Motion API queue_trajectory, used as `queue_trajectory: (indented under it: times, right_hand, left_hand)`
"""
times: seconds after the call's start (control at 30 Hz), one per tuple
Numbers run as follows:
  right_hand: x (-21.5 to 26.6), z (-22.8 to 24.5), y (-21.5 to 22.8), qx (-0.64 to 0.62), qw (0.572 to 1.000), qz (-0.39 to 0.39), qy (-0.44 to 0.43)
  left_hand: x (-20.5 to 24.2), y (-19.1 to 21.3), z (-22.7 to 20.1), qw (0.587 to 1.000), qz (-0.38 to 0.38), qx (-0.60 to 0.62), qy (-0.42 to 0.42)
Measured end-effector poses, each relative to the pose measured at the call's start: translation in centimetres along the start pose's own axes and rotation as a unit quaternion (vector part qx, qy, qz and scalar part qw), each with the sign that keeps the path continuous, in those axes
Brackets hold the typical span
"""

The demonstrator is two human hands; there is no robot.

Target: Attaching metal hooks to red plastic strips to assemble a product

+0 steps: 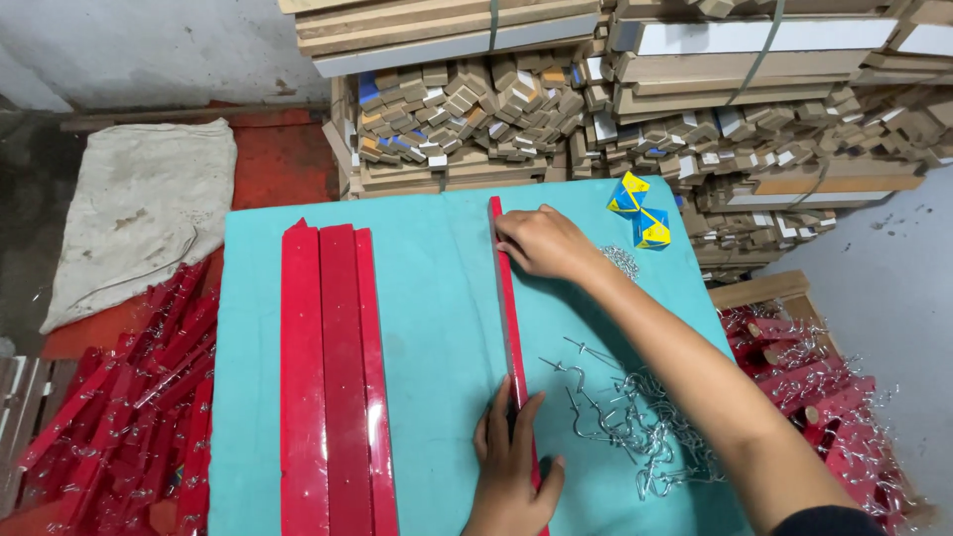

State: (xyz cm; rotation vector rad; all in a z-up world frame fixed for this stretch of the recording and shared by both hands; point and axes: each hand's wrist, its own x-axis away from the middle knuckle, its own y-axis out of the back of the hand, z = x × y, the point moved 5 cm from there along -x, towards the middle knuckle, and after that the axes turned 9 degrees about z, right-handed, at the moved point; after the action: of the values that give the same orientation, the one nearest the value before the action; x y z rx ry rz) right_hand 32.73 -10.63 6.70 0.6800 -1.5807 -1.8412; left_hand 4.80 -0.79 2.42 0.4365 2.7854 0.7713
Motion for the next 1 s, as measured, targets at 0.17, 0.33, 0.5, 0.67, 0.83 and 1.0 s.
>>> queue_trajectory:
  times: [0.17, 0.33, 0.5, 0.67, 0.83, 1.0]
  right_hand:
    - [-0.2, -0.4, -2.2, -0.146, 0.956, 0.022, -0.253]
    - [-0.2, 0.1, -1.9, -0.067, 0.966, 0.076, -0.236]
    - [-0.7, -0.2, -1.3, -0.062, 0.955, 0.134, -0.256]
    - [-1.1, -0.4, -2.5, -0.176, 0.924, 0.095, -0.327]
    - [0.0, -0.8, -1.0, -0.15, 0.959, 0.149, -0.191]
    - [0.0, -1.1, -0.1, -0.012, 0.994, 0.11, -0.018]
  left_hand:
    - [-0.1, -0.3, 0.1, 1.0, 0.002, -0.013, -0.001]
    - [0.1, -0.1, -0.1, 1.0, 0.014, -0.001, -0.003]
    - [-0.3, 0.2, -0.5, 0.999, 0.032, 0.01, 0.015]
    - [-0.5, 0.5, -0.6, 0.999, 0.042, 0.017, 0.026]
    - [-0.3, 0.6, -0.8, 0.999, 0.036, 0.025, 0.028]
    - [-0.1, 0.3, -0.6, 0.998, 0.046, 0.02, 0.034]
